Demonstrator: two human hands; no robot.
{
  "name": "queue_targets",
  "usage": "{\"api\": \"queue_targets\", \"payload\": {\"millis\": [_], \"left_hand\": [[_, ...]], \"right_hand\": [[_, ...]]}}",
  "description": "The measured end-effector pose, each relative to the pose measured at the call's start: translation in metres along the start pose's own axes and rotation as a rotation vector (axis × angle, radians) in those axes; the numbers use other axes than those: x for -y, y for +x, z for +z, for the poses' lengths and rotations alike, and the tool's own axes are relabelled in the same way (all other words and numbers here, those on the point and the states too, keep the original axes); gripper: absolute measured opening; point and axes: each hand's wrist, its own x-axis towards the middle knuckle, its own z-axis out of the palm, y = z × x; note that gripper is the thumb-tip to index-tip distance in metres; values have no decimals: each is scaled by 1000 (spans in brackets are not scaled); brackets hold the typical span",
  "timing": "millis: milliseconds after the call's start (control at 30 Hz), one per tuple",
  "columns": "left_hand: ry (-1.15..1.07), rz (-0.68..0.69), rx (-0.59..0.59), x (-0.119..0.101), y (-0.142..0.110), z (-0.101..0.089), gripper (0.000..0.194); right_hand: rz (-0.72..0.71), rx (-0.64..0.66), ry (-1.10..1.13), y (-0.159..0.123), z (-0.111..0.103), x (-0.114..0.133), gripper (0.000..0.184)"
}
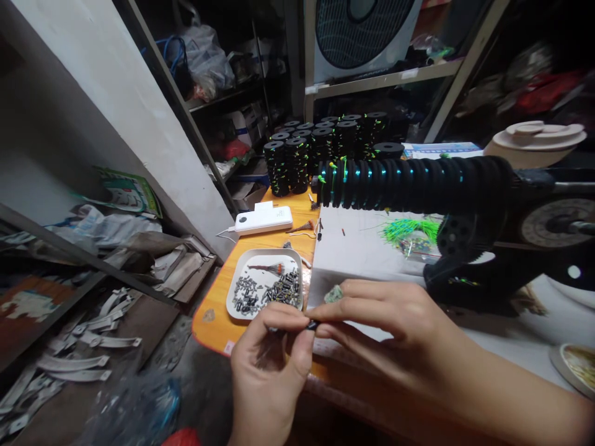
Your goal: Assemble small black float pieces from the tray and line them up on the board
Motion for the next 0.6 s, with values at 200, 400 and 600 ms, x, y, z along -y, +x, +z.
{"api": "queue_targets", "payload": {"millis": [200,400,600], "left_hand": [[-93,49,-58,-11,0,8,12],[-625,-395,-122,-22,-5,17,13],[-552,-528,-29,-21,0,0,16]], "right_hand": [[103,113,-15,2,-6,7,10],[-203,145,-253,-1,0,-1,17],[-418,17,-621,0,-14,-2,25]]}}
